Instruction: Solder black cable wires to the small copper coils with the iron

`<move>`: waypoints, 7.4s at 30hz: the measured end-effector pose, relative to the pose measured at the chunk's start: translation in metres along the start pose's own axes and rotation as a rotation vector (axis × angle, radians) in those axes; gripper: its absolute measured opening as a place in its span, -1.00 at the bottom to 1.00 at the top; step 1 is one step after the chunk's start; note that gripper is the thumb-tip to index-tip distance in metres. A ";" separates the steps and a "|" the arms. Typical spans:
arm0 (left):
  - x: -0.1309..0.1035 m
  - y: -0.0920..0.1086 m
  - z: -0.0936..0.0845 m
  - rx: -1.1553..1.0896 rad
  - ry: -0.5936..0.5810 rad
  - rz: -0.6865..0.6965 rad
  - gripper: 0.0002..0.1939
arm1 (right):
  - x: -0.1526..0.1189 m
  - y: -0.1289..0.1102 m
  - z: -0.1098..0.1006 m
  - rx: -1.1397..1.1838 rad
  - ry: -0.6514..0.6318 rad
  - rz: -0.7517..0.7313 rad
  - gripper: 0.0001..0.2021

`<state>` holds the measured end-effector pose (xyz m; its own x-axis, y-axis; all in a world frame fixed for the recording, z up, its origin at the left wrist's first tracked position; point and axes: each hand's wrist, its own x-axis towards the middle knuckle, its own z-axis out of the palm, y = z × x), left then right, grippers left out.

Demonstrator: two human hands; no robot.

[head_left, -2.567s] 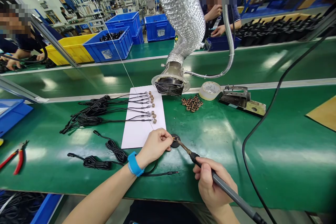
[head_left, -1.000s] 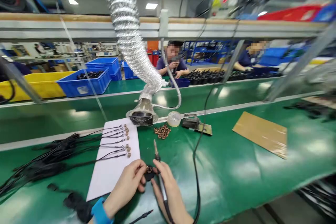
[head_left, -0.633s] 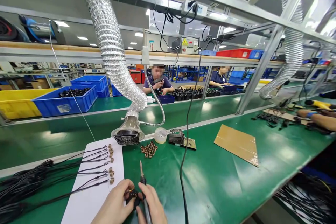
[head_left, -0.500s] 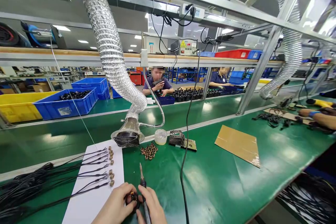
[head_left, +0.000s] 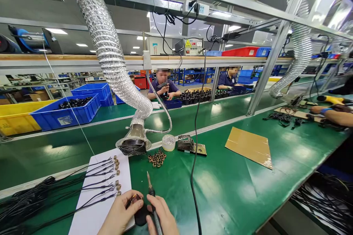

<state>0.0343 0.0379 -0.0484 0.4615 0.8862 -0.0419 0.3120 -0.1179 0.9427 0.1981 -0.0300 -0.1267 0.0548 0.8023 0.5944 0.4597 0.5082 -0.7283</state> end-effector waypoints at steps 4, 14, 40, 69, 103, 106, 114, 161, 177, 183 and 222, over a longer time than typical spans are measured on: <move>-0.013 0.010 0.005 -0.062 0.210 0.056 -0.57 | 0.031 -0.032 -0.025 0.181 -0.050 0.044 -0.59; -0.016 0.028 -0.004 -0.025 0.321 0.159 -0.67 | 0.086 -0.061 -0.030 0.575 -0.169 0.255 -0.67; -0.020 0.023 0.002 -0.097 0.245 0.100 -0.84 | 0.074 -0.037 -0.023 0.068 -0.022 -0.113 -0.75; -0.018 0.016 0.004 0.002 0.208 0.141 -0.77 | 0.072 -0.029 -0.019 0.030 -0.033 -0.114 -0.70; -0.012 0.015 0.004 -0.328 0.228 -0.016 -0.73 | 0.075 -0.030 -0.019 0.050 -0.004 -0.112 -0.74; -0.010 0.015 0.003 -0.352 0.241 -0.029 -0.72 | 0.075 -0.027 -0.018 0.070 -0.025 -0.064 -0.76; -0.014 0.015 0.001 -0.217 0.251 0.064 -0.76 | 0.075 -0.023 -0.016 0.072 -0.045 -0.027 -0.78; -0.015 0.001 0.010 0.038 0.139 0.148 -0.53 | 0.070 -0.023 -0.019 -0.059 0.087 -0.197 -0.77; -0.006 0.019 -0.002 0.197 0.350 0.293 -0.78 | 0.073 -0.025 -0.023 -0.008 0.125 -0.151 -0.75; -0.006 0.020 0.007 0.185 0.302 0.327 -0.81 | 0.074 -0.025 -0.022 -0.041 0.129 -0.179 -0.75; -0.163 -0.039 -0.266 1.342 0.179 -0.390 -0.82 | 0.077 -0.046 0.068 -0.525 -0.358 -0.304 -0.57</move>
<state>-0.2740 0.0176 0.0102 0.0837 0.9928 -0.0859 0.9836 -0.0962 -0.1524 0.1211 0.0290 -0.0703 -0.3972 0.7484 0.5311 0.7806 0.5798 -0.2333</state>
